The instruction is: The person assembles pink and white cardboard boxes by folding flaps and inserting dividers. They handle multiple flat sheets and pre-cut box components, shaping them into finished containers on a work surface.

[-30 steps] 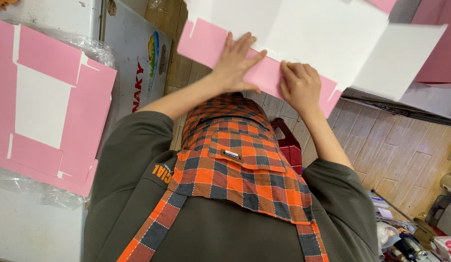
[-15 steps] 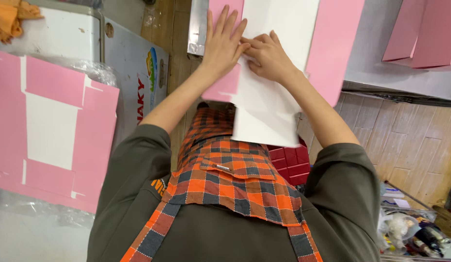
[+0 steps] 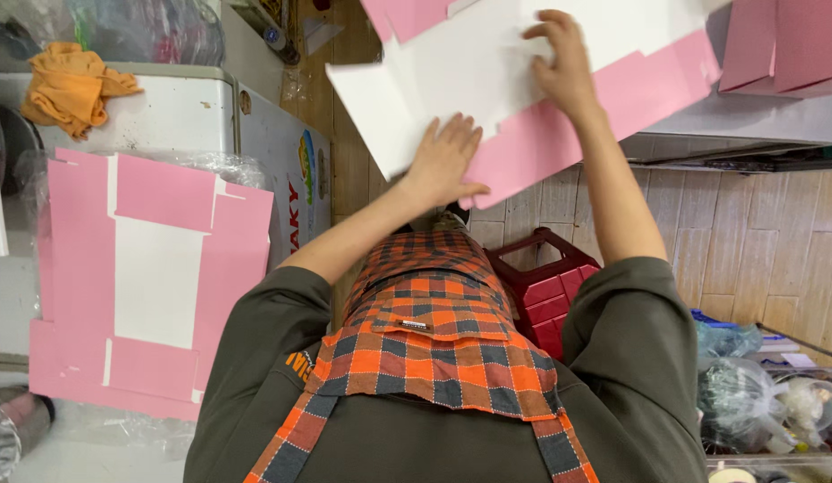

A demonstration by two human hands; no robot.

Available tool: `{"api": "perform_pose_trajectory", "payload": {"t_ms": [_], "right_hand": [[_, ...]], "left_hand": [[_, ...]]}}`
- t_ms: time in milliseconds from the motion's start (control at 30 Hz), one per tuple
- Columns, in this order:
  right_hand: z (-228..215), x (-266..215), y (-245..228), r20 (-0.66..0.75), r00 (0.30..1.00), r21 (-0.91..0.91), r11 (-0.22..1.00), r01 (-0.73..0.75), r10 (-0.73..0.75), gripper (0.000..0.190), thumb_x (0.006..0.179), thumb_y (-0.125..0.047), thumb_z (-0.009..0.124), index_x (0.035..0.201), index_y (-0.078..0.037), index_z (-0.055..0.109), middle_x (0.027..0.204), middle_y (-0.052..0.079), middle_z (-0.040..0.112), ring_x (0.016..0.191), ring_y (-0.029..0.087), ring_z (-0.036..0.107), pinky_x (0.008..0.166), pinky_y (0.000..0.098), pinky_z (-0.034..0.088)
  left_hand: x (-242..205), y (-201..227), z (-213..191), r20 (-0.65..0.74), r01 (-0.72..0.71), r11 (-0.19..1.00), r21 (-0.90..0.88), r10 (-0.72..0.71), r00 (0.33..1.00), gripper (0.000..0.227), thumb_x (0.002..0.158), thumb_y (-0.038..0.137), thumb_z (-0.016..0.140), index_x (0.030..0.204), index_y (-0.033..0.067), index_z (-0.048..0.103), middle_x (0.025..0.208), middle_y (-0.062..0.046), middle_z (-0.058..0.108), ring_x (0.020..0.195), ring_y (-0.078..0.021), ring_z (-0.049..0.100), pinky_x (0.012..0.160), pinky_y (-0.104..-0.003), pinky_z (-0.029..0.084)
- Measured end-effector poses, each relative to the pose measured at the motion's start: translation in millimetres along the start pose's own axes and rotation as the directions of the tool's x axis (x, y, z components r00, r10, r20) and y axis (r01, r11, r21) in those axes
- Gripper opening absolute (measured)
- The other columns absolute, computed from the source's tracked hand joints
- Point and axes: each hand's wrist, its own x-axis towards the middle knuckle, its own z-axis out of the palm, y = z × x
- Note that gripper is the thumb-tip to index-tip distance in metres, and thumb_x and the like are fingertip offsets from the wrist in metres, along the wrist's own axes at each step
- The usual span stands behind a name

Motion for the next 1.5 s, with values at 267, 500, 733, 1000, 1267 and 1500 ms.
{"api": "perform_pose_trajectory", "payload": {"t_ms": [267, 500, 733, 1000, 1267, 1500], "right_hand": [[-88.9, -94.0, 51.9, 0.053, 0.947, -0.331, 0.900, -0.283, 0.318, 0.057, 0.092, 0.014, 0.054, 0.144, -0.008, 0.062, 0.165, 0.014, 0.047, 0.156, 0.032, 0.036, 0.128, 0.0450, 0.026], [-119.3, -164.7, 25.1, 0.196, 0.901, -0.700, 0.698, -0.149, 0.388, 0.085, 0.085, 0.011, 0.065, 0.163, -0.019, 0.048, 0.170, 0.008, 0.042, 0.156, 0.026, 0.037, 0.129, 0.0466, 0.025], [-97.1, -194.1, 3.4, 0.271, 0.875, -0.632, 0.760, -0.153, 0.402, 0.127, 0.057, -0.048, 0.090, 0.162, -0.015, 0.025, 0.165, 0.013, 0.024, 0.150, 0.031, 0.026, 0.122, 0.0519, 0.018], [-99.2, -226.8, 8.6, 0.222, 0.919, -0.452, 0.870, -0.199, 0.326, 0.102, 0.081, -0.049, 0.075, 0.165, -0.011, 0.033, 0.170, 0.025, 0.029, 0.156, 0.040, 0.030, 0.127, 0.0535, 0.025], [-91.9, -223.3, 14.9, 0.245, 0.941, -0.580, 0.813, -0.049, 0.232, 0.089, 0.089, -0.045, 0.070, 0.167, -0.018, 0.037, 0.174, 0.025, 0.025, 0.159, 0.044, 0.028, 0.126, 0.0631, 0.024], [-78.3, -217.1, 17.4, 0.301, 0.932, -0.686, 0.724, 0.065, 0.202, 0.090, 0.083, -0.040, 0.069, 0.164, -0.012, 0.041, 0.174, 0.023, 0.027, 0.159, 0.043, 0.027, 0.121, 0.0765, 0.021]], "left_hand": [[20.7, -22.8, -1.5, 0.151, 0.172, 0.972, -0.161, -0.147, 0.977, 0.141, 0.062, 0.074, 0.079, 0.167, 0.0040, 0.016, 0.159, -0.023, 0.036, 0.148, -0.0368, 0.035, 0.122, -0.054, 0.032], [55.2, -186.1, 19.2, -0.251, -0.030, 0.945, -0.326, -0.056, 0.966, 0.044, 0.114, 0.033, 0.054, 0.147, 0.0053, 0.060, 0.159, -0.015, 0.049, 0.148, -0.0332, 0.043, 0.122, -0.051, 0.027], [64.0, -219.9, -10.6, 0.030, 0.122, 0.842, -0.526, -0.125, 0.992, 0.040, 0.104, 0.036, 0.052, 0.119, 0.0077, 0.075, 0.115, -0.013, 0.074, 0.106, -0.0253, 0.070, 0.100, -0.041, 0.055], [2.5, -222.0, -82.1, 0.254, 0.188, 0.180, -0.966, 0.499, 0.829, 0.044, 0.104, 0.037, 0.053, 0.106, -0.0002, 0.077, 0.107, -0.015, 0.081, 0.093, -0.0297, 0.077, 0.095, -0.043, 0.060], [-12.6, -182.9, -12.4, -0.010, -0.556, 0.693, 0.458, 0.630, 0.777, 0.053, 0.101, 0.017, 0.073, 0.149, 0.0289, 0.054, 0.171, -0.005, 0.038, 0.153, -0.0199, 0.045, 0.122, -0.038, 0.041], [13.4, -216.8, -37.5, 0.074, -0.497, 0.661, 0.562, 0.559, 0.826, 0.115, 0.068, 0.057, 0.081, 0.167, 0.0312, 0.030, 0.173, -0.009, 0.026, 0.157, -0.0253, 0.033, 0.128, -0.047, 0.027]]}}
